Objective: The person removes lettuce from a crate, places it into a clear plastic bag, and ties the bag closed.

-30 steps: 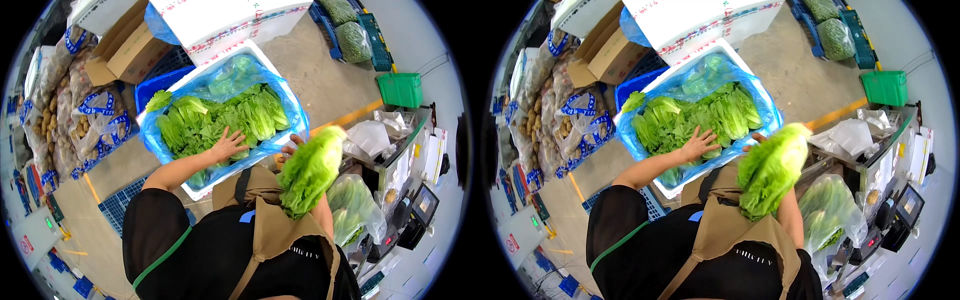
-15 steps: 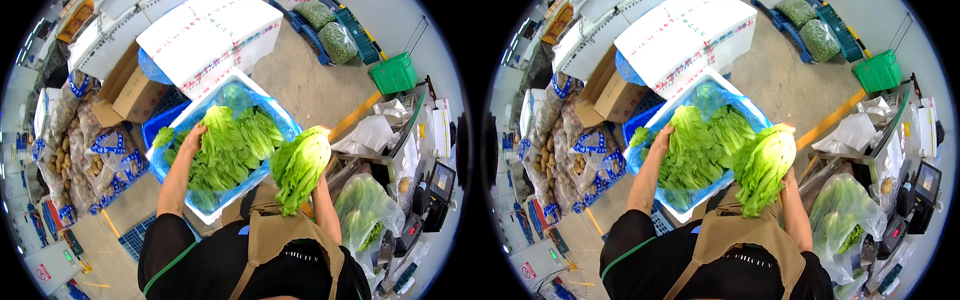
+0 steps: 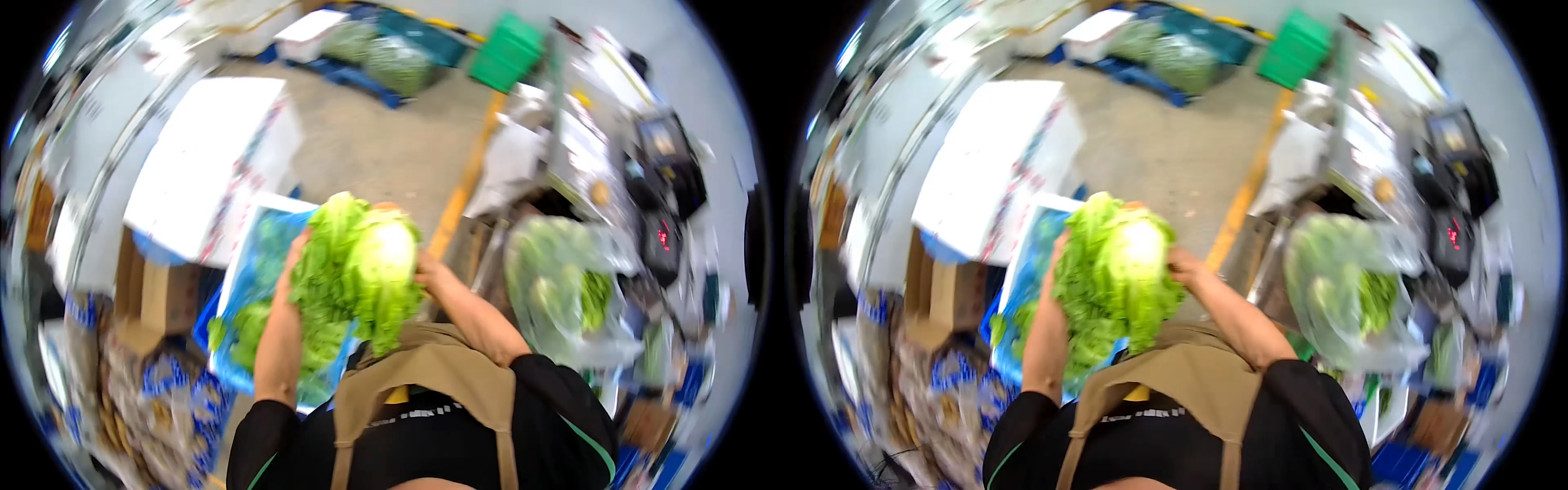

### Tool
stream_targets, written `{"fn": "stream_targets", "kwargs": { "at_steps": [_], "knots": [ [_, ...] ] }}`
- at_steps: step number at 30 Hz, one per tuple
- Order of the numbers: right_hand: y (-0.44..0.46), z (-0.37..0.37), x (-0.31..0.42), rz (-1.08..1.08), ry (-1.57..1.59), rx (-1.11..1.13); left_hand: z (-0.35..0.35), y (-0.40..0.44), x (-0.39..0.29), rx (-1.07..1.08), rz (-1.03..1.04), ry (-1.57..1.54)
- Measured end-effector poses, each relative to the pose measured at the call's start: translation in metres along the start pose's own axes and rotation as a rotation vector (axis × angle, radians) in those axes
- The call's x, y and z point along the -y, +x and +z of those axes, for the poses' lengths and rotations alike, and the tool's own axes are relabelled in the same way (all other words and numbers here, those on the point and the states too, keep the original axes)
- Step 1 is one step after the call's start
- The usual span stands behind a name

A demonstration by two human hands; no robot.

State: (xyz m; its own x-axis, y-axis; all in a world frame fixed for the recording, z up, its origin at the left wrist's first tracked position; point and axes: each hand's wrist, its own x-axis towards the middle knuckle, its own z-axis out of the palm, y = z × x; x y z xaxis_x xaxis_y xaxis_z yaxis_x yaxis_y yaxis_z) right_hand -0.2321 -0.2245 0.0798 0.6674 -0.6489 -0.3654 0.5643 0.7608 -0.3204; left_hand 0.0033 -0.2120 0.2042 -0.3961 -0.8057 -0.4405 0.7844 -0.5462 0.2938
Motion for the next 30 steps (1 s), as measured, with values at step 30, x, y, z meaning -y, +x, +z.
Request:
{"fn": "stream_targets", "kwargs": {
  "at_steps": [30],
  "knots": [
    [-0.414, -0.119, 0.027, -1.633, 0.404, -0.316, 0.275, 0.228, 0.427, 0.921, -0.539, 1.316]
  ]
}}
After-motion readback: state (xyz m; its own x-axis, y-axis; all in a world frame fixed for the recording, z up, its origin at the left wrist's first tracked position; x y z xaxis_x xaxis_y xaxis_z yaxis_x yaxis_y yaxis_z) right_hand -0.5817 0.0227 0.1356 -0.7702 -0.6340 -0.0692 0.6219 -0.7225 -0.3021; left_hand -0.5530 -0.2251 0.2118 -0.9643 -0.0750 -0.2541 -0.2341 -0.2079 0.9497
